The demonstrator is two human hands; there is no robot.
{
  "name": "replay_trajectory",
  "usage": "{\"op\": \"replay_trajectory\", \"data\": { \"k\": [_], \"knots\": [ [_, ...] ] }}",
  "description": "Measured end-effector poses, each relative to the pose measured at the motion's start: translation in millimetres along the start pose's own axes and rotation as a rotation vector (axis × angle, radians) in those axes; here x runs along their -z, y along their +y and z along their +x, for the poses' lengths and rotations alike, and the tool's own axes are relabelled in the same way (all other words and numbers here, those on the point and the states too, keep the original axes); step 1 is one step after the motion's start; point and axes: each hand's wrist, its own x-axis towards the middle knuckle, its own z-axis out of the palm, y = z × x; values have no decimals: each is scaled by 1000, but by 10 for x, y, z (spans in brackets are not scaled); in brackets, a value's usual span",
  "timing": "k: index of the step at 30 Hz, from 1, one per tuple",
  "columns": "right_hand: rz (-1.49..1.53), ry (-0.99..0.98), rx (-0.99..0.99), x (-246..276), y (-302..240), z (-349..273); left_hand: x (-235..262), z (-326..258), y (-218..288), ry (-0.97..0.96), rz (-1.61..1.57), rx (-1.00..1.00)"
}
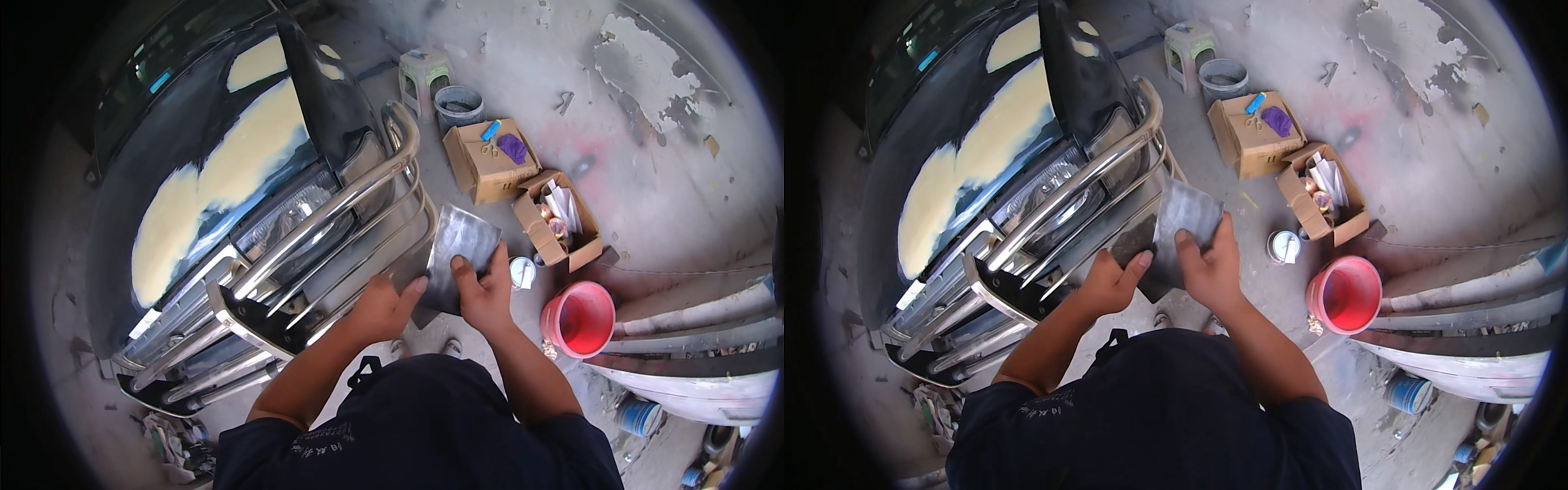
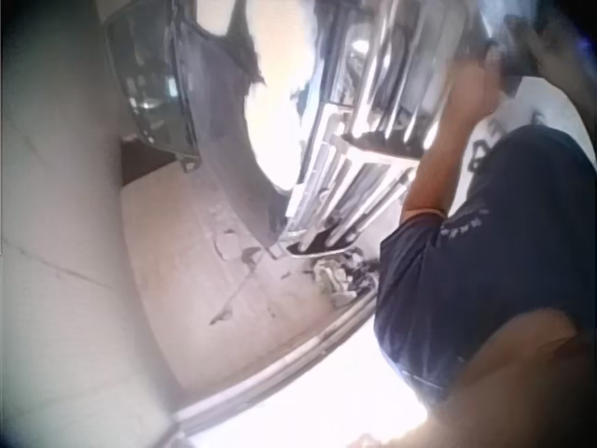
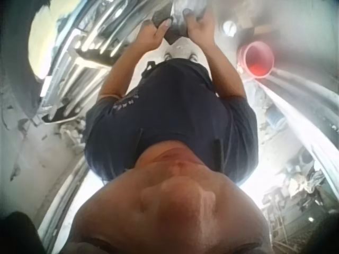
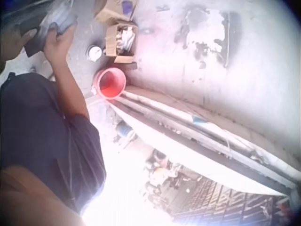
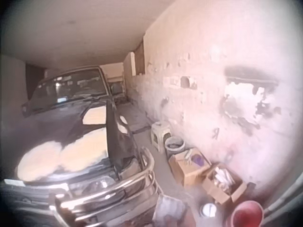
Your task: The person sands the front hood of a black car using sandpaper to smooth the surface. They wipe the hood with a cloth, then use a sanding block and sandpaper to abrade the primed areas.
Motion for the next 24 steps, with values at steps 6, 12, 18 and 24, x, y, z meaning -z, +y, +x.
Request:
{"op": "replay_trajectory", "data": {
  "k": [6, 12, 18, 24],
  "knots": [
    [126, -32, -28, 19, 8, -94, 116, 7, 9, -9, -258, 97],
    [170, -68, 28, 40, -164, 360, 159, -84, -6, -353, -123, 228],
    [-11, -130, 213, 149, -256, 252, 148, -56, -324, 148, -999, 325],
    [-410, -499, 351, 355, 426, -360, 265, -40, -235, 311, -1147, 309]
  ]
}}
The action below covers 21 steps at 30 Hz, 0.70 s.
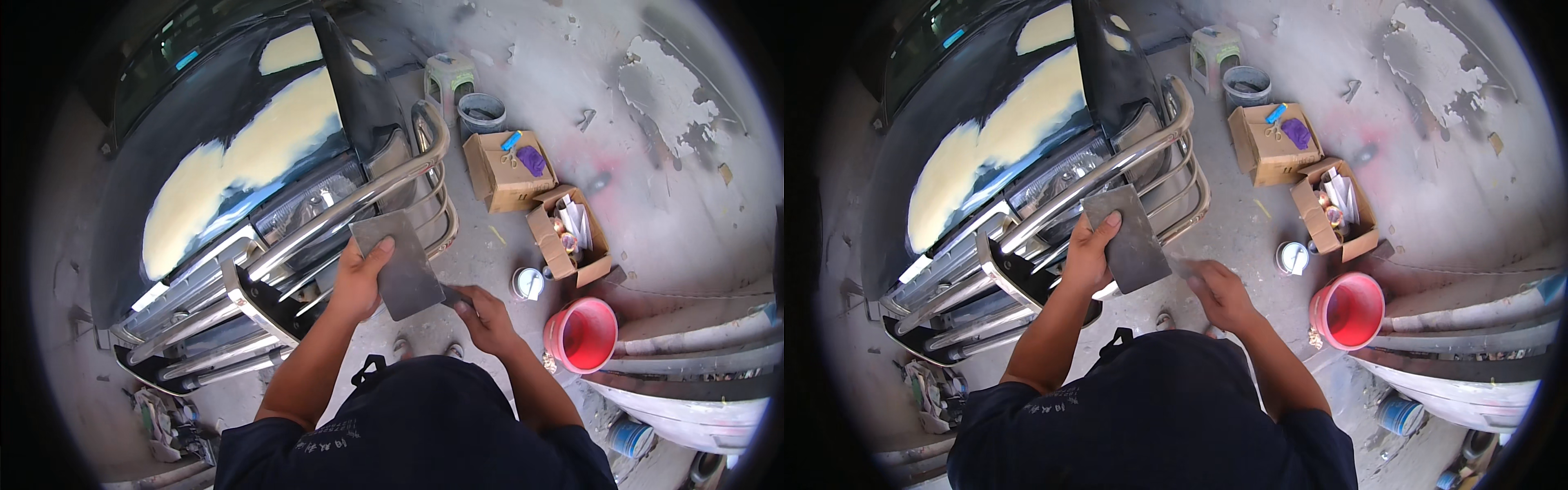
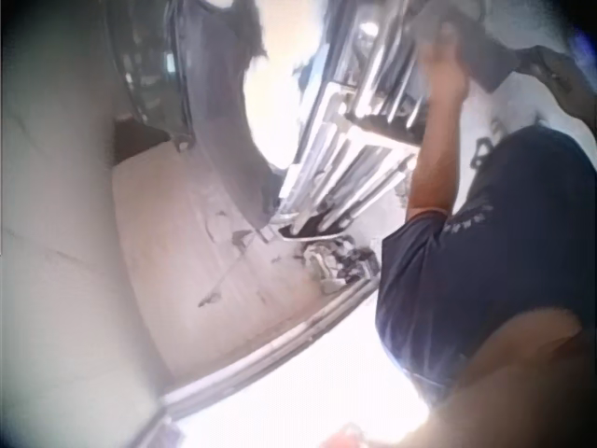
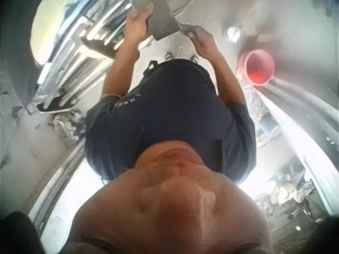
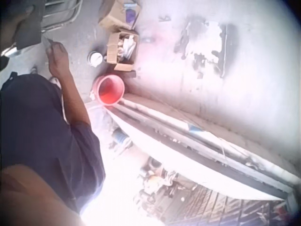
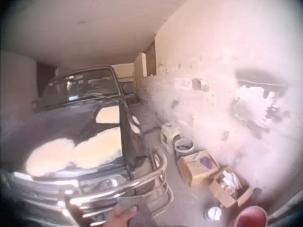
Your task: The person sands the front hood of a black car using sandpaper to smooth the surface. They wipe the hood with a cloth, then use a sanding block and sandpaper to abrade the primed areas.
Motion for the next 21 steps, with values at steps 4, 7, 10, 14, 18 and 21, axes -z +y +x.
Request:
{"op": "replay_trajectory", "data": {
  "k": [4, 7, 10, 14, 18, 21],
  "knots": [
    [63, 132, -651, 241, -175, 163, 96, -15, 19, -46, 83, -31],
    [226, 218, -476, 345, -230, 446, 62, -7, -109, -48, 266, -3],
    [276, 37, -316, 318, -102, 619, -47, 14, -211, -111, 468, -62],
    [265, -21, -341, 107, -89, 641, -216, -4, -208, -128, 489, -95],
    [294, 33, -414, -117, -182, 402, -101, 18, -347, -11, 535, -208],
    [250, -106, -441, -215, -229, 170, 25, 139, -301, 143, 504, -280]
  ]
}}
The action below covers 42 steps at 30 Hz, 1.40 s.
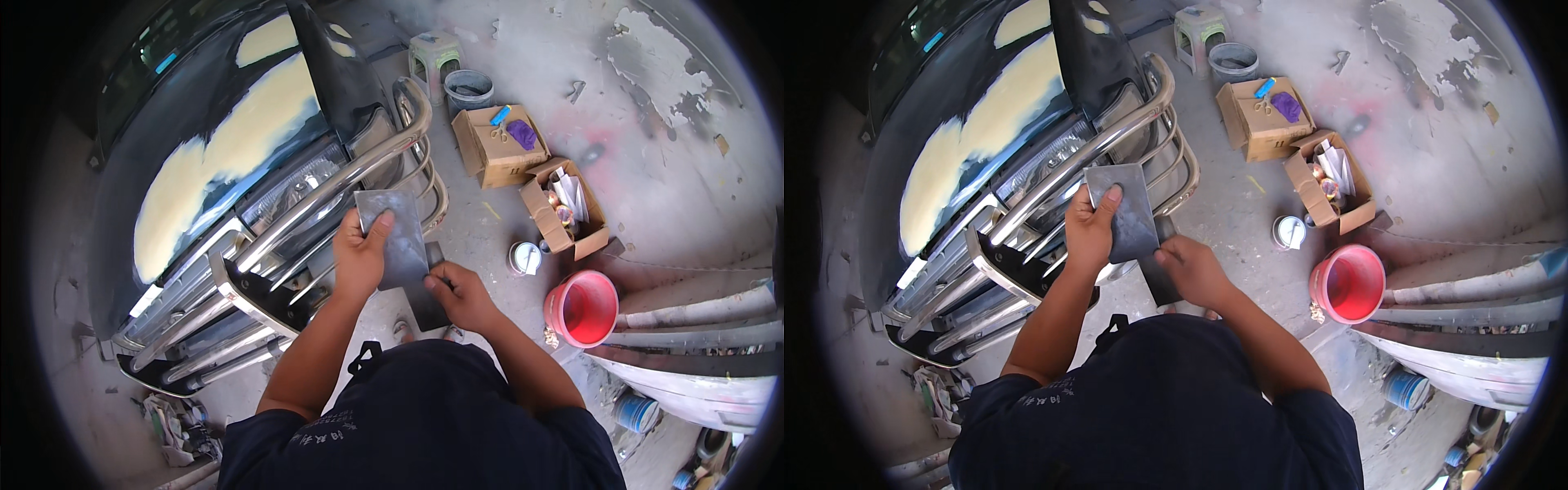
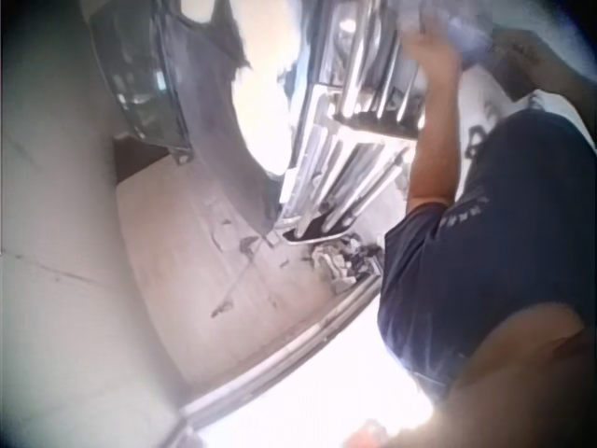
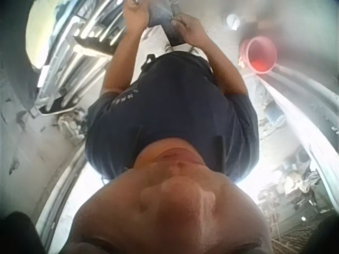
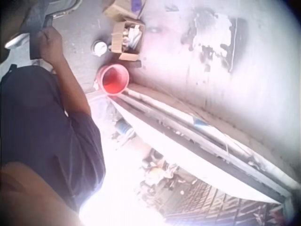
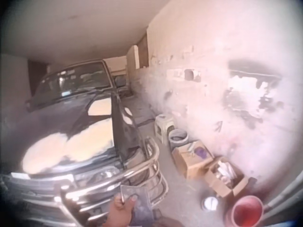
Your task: The person sands the front hood of a black car using sandpaper to smooth the surface. They wipe the hood with a cloth, then use a sanding block and sandpaper to abrade the primed areas.
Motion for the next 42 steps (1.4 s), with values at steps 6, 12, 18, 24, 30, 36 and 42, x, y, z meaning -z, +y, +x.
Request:
{"op": "replay_trajectory", "data": {
  "k": [6, 12, 18, 24, 30, 36, 42],
  "knots": [
    [-6, 52, -128, 191, 248, -67, 141, 141, 165, 18, -194, -6],
    [-299, 297, 313, 89, -225, 268, -178, -74, 175, -102, -412, 101],
    [-64, 396, -15, 447, -71, 544, -147, -121, 230, -249, -349, 135],
    [-385, 315, 313, 136, -236, 421, -113, -109, 226, -185, -459, 251],
    [-159, 660, 222, 669, 3, 700, -29, -52, 221, -153, -403, 312],
    [60, 308, 218, 427, -317, 314, -113, 0, 426, -171, -645, 311],
    [-176, 186, 136, 118, -374, 198, -131, 10, 469, -308, -728, 383]
  ]
}}
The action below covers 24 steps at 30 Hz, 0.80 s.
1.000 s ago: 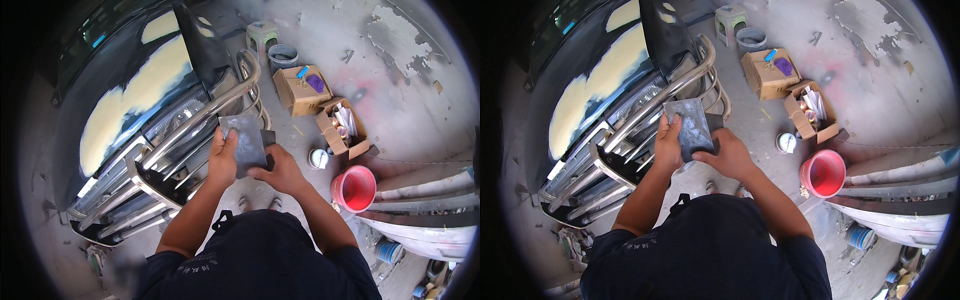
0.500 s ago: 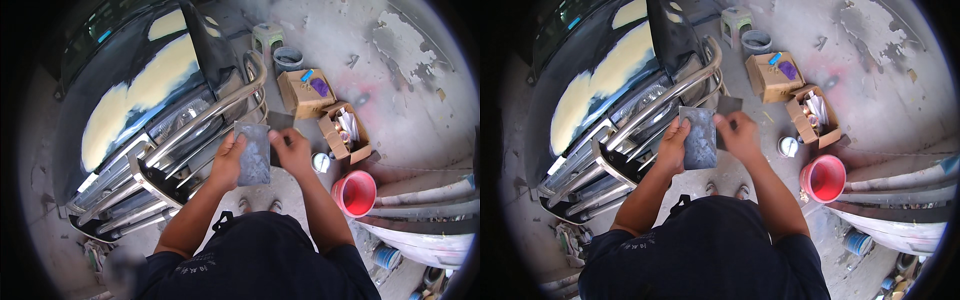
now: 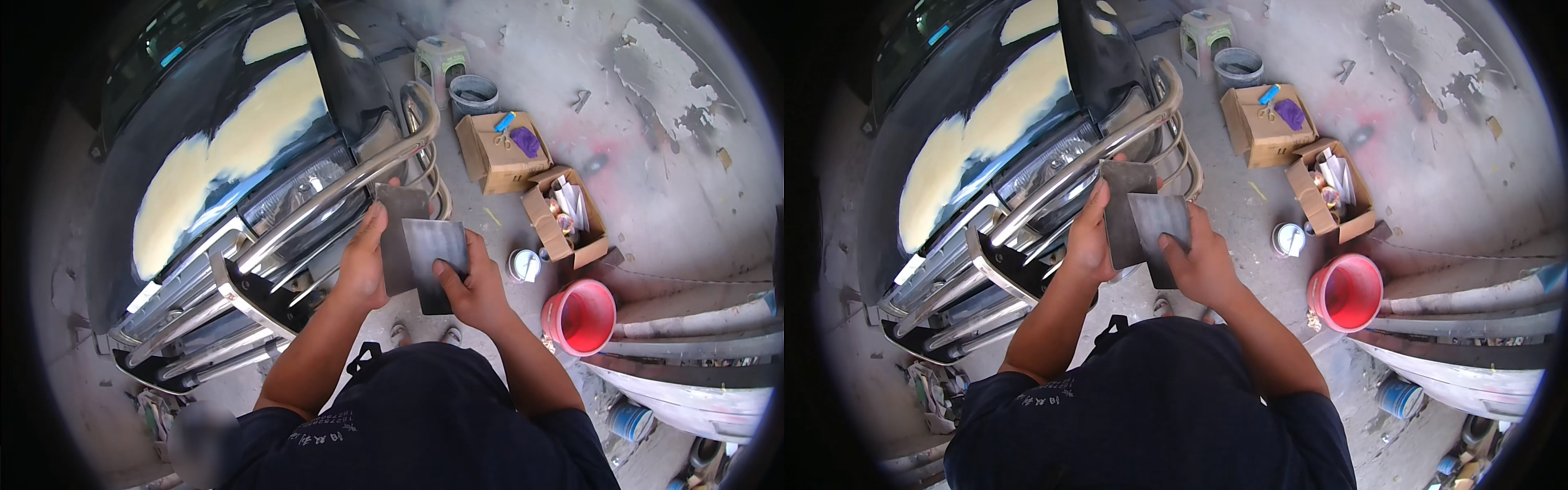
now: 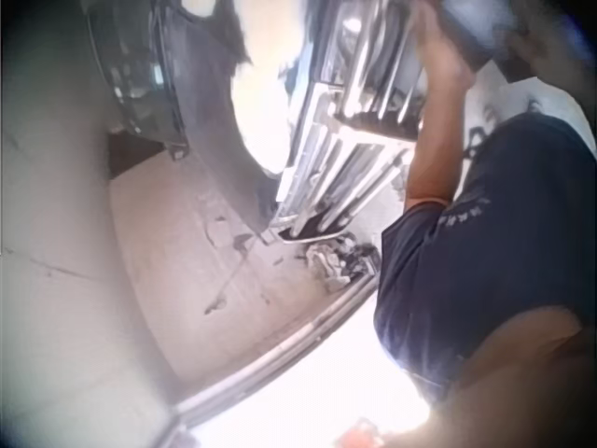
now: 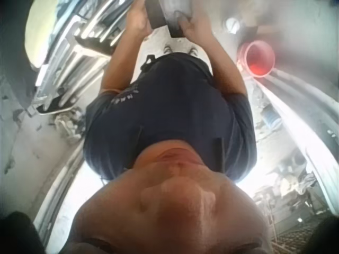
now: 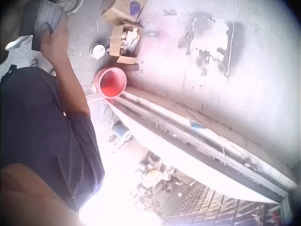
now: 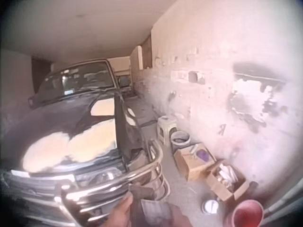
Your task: The person sands the front hood of a black car using sandpaper to smooth the surface. They wipe the hood with a cloth, then use a sanding block and sandpaper to abrade the primed areas.
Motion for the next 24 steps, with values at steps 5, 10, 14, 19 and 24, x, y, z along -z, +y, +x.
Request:
{"op": "replay_trajectory", "data": {
  "k": [5, 10, 14, 19, 24],
  "knots": [
    [-31, 67, -83, 135, -26, 130, -66, 37, -29, 43, 63, -44],
    [-77, 26, 94, -71, -59, -103, -118, 50, 42, 87, 128, 31],
    [-15, 44, -50, 157, -212, 162, -120, 79, 7, 65, 160, -53],
    [-127, 51, 132, -108, -43, -121, -78, 102, -9, 95, 130, 26],
    [-163, 65, 81, 41, -109, 33, -65, 117, -37, 90, 110, 52]
  ]
}}
